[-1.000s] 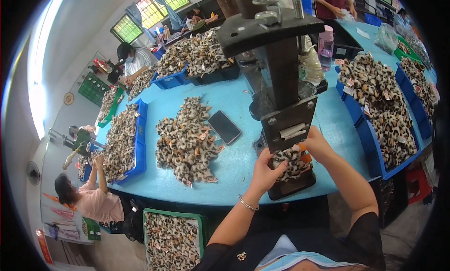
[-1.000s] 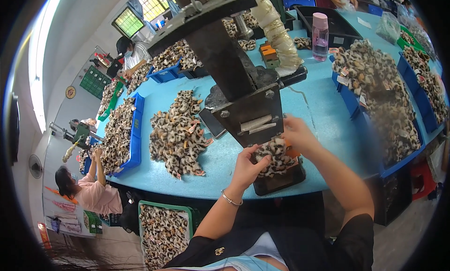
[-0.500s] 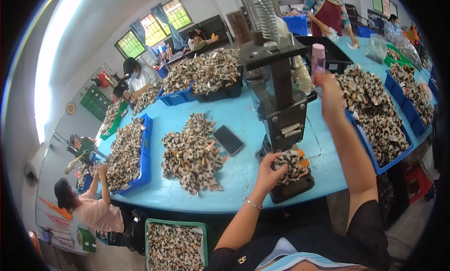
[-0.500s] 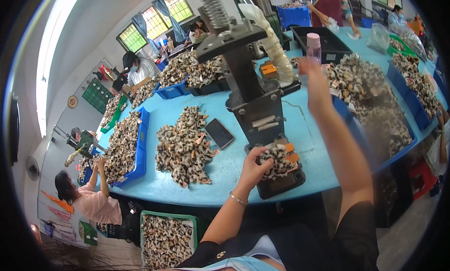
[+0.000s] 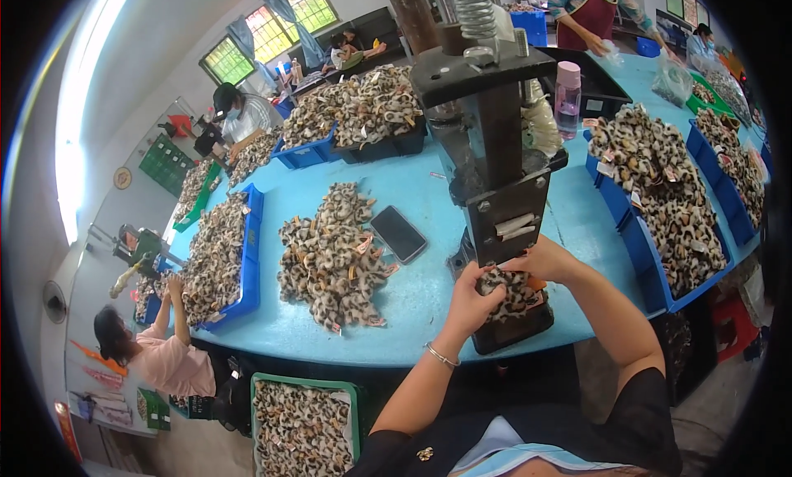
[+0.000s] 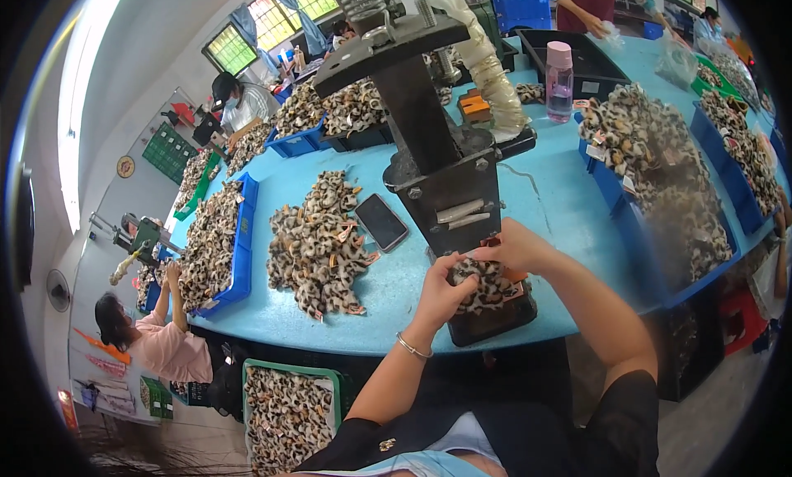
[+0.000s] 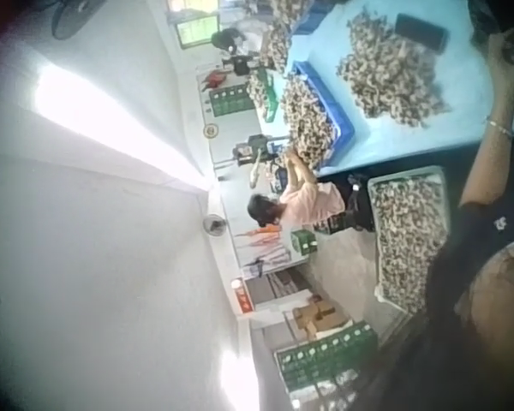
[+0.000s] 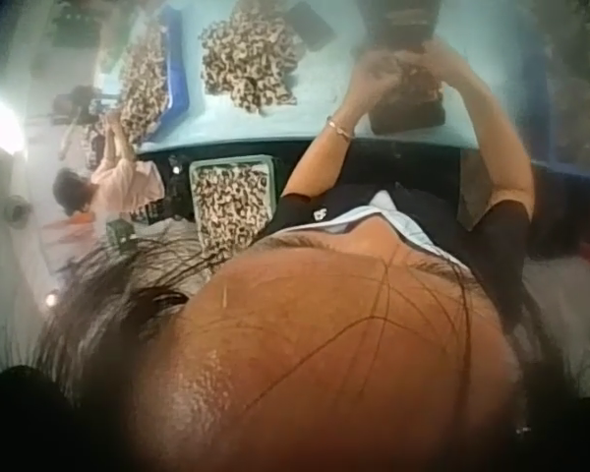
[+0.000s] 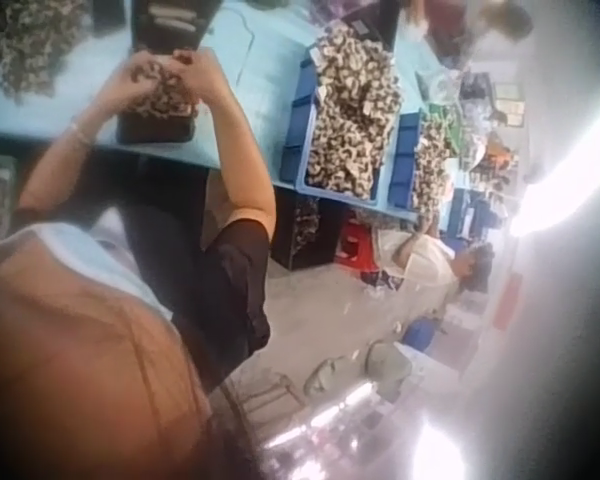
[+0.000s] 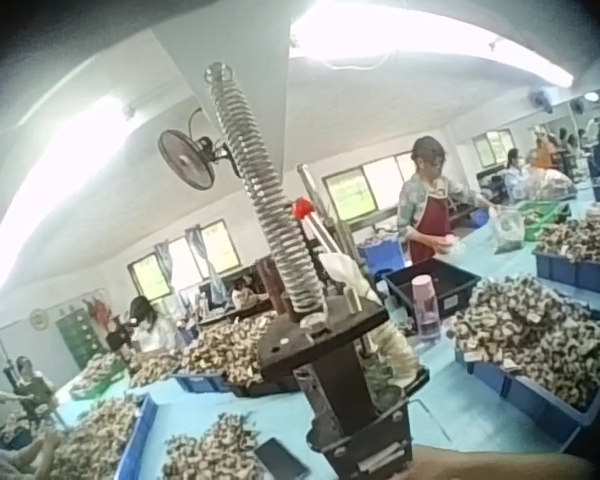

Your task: The person assembles small plastic components into patterned fabric pieces using a manual press machine.

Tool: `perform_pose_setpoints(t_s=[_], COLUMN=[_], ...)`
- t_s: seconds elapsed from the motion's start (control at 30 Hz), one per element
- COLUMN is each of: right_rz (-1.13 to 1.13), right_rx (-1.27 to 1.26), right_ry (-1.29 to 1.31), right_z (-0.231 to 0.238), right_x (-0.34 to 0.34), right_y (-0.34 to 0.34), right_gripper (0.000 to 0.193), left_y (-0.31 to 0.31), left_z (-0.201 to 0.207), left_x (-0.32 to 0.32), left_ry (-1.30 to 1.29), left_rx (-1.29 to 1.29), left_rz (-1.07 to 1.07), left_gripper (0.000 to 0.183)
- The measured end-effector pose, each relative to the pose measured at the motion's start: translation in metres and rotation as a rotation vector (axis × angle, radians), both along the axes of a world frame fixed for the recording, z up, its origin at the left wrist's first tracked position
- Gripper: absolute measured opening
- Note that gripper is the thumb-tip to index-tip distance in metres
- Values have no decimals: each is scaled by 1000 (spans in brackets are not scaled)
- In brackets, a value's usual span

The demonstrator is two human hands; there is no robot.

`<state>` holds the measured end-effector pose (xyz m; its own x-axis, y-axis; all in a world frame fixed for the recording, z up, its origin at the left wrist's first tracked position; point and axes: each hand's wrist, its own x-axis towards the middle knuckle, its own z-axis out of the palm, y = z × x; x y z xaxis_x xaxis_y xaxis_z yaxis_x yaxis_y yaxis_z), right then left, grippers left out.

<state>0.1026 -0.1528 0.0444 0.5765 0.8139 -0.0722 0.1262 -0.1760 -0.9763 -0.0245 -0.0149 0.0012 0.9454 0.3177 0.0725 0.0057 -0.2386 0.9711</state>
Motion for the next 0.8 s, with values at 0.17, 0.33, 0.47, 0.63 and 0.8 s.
perform_pose_setpoints(t_s=[0.17, 0.33, 0.47, 0.63, 0.8], right_rz=[119, 84, -766, -345, -762], right_rx=[75, -82, 495, 666, 236], right_ry=[-11, -8, -524, -189, -558], right_z=[10, 2, -1, 207, 272], right_x=[3, 4, 24, 86, 48], right_y=[4, 4, 2, 16, 54], right_gripper=[35, 23, 15, 56, 50], left_y=[-1, 0, 0, -1, 1], left_z=[7, 9, -1, -1, -9], left_x=[-1, -2, -2, 1, 4], left_ry=[3, 2, -20, -45, -74], left_rx=[-102, -123, -70, 118, -19], left_rz=[-18, -33, 9, -6, 4], left_gripper=[41, 42, 41, 39, 34])
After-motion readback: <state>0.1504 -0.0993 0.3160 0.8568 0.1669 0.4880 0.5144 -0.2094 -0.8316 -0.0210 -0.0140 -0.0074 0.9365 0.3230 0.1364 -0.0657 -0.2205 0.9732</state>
